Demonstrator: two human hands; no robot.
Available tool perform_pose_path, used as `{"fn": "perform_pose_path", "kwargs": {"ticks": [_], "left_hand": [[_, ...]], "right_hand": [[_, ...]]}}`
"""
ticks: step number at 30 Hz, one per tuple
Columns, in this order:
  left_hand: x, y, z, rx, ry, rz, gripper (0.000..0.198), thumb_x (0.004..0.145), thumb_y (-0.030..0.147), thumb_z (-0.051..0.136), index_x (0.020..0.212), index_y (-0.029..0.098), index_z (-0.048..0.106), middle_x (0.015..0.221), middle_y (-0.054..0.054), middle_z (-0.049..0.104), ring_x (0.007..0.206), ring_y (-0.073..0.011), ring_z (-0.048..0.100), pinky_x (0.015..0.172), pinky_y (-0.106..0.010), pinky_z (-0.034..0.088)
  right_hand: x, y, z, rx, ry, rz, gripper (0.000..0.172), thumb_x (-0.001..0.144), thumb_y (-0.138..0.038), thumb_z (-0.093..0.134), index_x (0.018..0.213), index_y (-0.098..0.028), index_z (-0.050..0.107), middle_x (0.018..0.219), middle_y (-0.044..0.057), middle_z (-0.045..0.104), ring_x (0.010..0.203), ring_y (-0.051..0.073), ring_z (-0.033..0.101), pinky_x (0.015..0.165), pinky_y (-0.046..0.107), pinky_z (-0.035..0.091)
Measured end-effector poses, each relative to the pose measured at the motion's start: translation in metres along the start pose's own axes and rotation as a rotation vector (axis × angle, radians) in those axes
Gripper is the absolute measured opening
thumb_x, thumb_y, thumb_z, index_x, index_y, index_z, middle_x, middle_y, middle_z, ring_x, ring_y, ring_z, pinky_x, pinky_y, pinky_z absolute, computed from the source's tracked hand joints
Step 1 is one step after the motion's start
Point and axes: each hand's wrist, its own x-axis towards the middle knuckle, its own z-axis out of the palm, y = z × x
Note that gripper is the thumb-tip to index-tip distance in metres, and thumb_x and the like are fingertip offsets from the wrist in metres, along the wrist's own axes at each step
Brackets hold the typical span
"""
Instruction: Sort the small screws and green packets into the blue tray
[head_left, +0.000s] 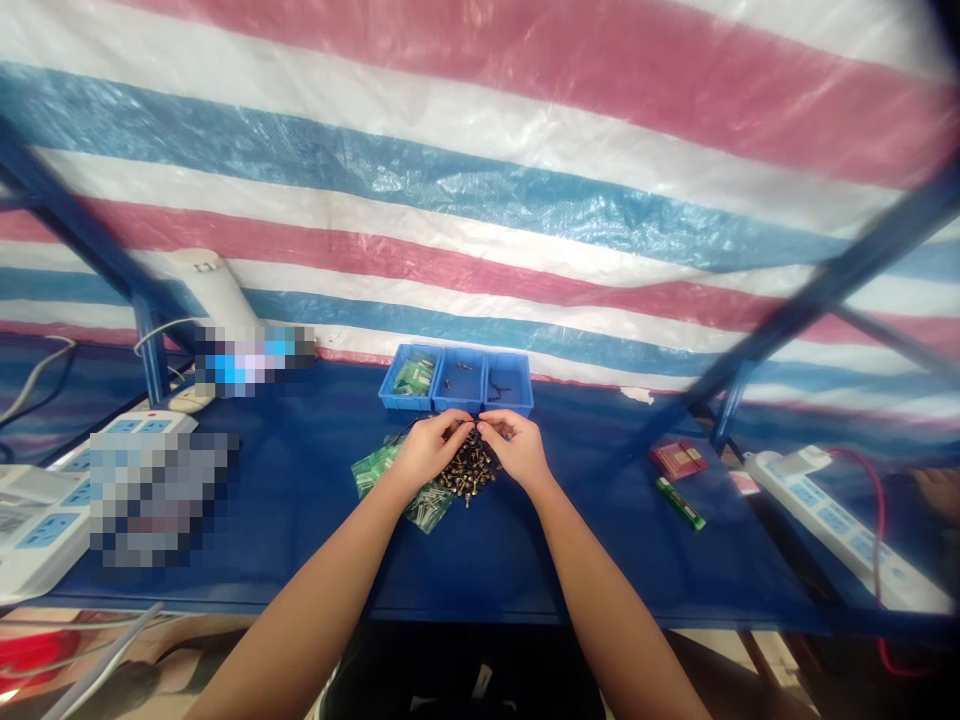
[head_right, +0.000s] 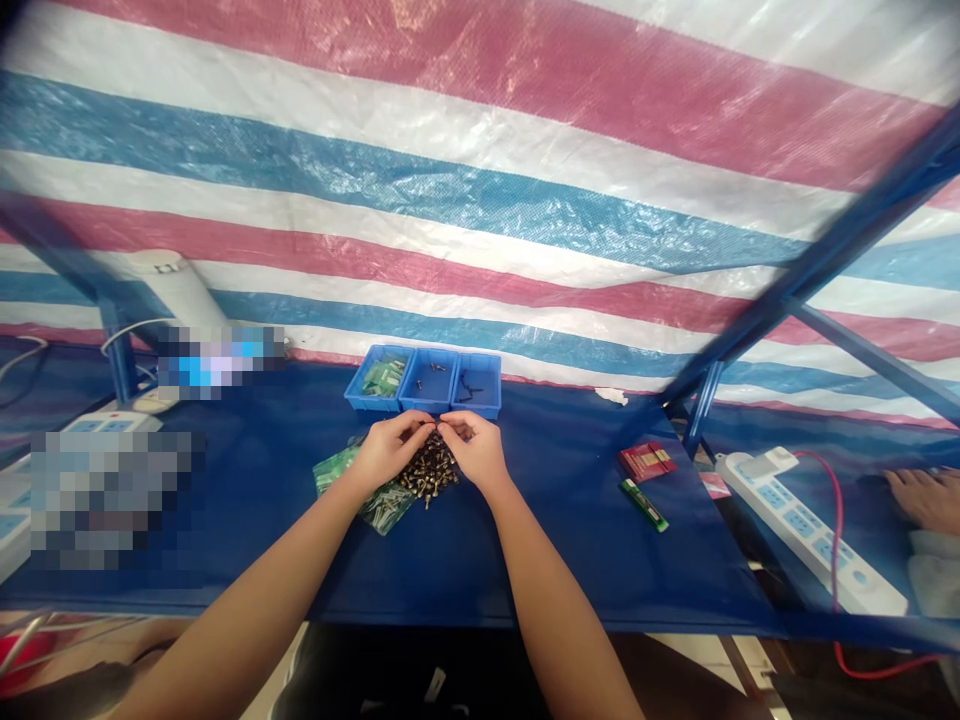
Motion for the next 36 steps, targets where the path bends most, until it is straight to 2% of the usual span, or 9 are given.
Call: {"fn": "perform_pose_path", "kwargs": {"ticks": [6,13,17,20,22,25,29,32,36], "left_hand": [[0.000,0.002,-0.001,-0.005,-0.031,0.007,0.030,0.096,0.042,0.045,0.101,0.023,0.068,0.082,0.000,0.072,0.068,-0.0143,0.065,0.065,-0.023,0.047],[-0.001,0.002,-0.003,0.004,0.005,-0.013,0.033,0.097,0.042,0.043,0.105,0.022,0.068,0.085,-0.001,0.074,0.069,-0.0151,0.066,0.063,-0.023,0.047],[-0.001,0.001,-0.002,0.025,0.005,0.011,0.034,0.097,0.041,0.042,0.102,0.022,0.069,0.086,-0.002,0.073,0.069,-0.0156,0.066,0.063,-0.023,0.047],[0.000,-0.001,-0.001,0.036,0.019,0.019,0.034,0.097,0.041,0.043,0.102,0.021,0.069,0.084,-0.003,0.073,0.067,-0.0157,0.065,0.064,-0.024,0.047],[0.000,-0.002,0.000,0.044,0.017,0.012,0.033,0.097,0.041,0.043,0.102,0.021,0.069,0.083,-0.002,0.073,0.066,-0.0153,0.064,0.063,-0.024,0.046],[0.000,-0.001,0.000,0.048,0.006,0.008,0.032,0.097,0.041,0.043,0.101,0.021,0.069,0.083,-0.002,0.073,0.066,-0.0150,0.064,0.063,-0.024,0.046],[0.000,0.000,-0.002,0.047,-0.004,0.009,0.033,0.097,0.041,0.043,0.101,0.021,0.069,0.082,-0.002,0.073,0.064,-0.0149,0.063,0.061,-0.023,0.045],[0.000,0.000,-0.002,0.049,-0.008,0.005,0.033,0.097,0.041,0.043,0.100,0.021,0.069,0.081,-0.002,0.072,0.064,-0.0150,0.063,0.060,-0.023,0.044],[0.000,0.000,-0.001,0.052,-0.009,0.017,0.034,0.097,0.042,0.043,0.100,0.021,0.069,0.083,-0.003,0.073,0.066,-0.0156,0.064,0.062,-0.024,0.045]], "right_hand": [[0.000,-0.001,0.001,0.051,-0.005,0.032,0.025,0.078,-0.037,0.070,0.095,-0.019,0.073,0.080,0.005,0.072,0.069,0.017,0.066,0.069,0.031,0.054],[0.005,-0.002,-0.006,0.250,-0.086,0.274,0.030,0.070,-0.040,0.076,0.088,-0.016,0.073,0.068,0.002,0.068,0.050,0.011,0.054,0.048,0.023,0.044],[0.008,-0.001,-0.012,0.280,0.064,0.296,0.033,0.067,-0.038,0.078,0.089,-0.015,0.073,0.072,0.005,0.071,0.056,0.014,0.061,0.049,0.025,0.047],[0.011,0.000,-0.014,0.286,0.148,0.234,0.049,0.070,-0.041,0.076,0.112,-0.018,0.069,0.095,0.010,0.074,0.067,0.017,0.068,0.057,0.028,0.053],[0.012,0.001,-0.015,0.277,0.146,0.206,0.066,0.074,-0.042,0.072,0.134,-0.023,0.055,0.115,0.011,0.070,0.072,0.018,0.071,0.059,0.028,0.054],[0.012,0.004,-0.018,0.152,0.103,0.190,0.060,0.081,-0.045,0.064,0.136,-0.022,0.053,0.105,0.010,0.073,0.062,0.016,0.068,0.053,0.027,0.051],[0.010,0.010,-0.023,-0.269,0.109,0.103,0.028,0.085,-0.040,0.058,0.095,-0.019,0.074,0.071,0.003,0.071,0.062,0.018,0.065,0.063,0.030,0.052],[0.008,0.017,-0.028,-0.572,0.098,0.085,0.016,0.081,-0.033,0.063,0.087,-0.024,0.075,0.073,0.002,0.072,0.070,0.020,0.067,0.072,0.032,0.051],[0.007,0.022,-0.028,-0.750,0.055,0.076,0.017,0.082,-0.027,0.062,0.094,-0.027,0.075,0.084,0.004,0.073,0.080,0.022,0.067,0.073,0.032,0.049]]}}
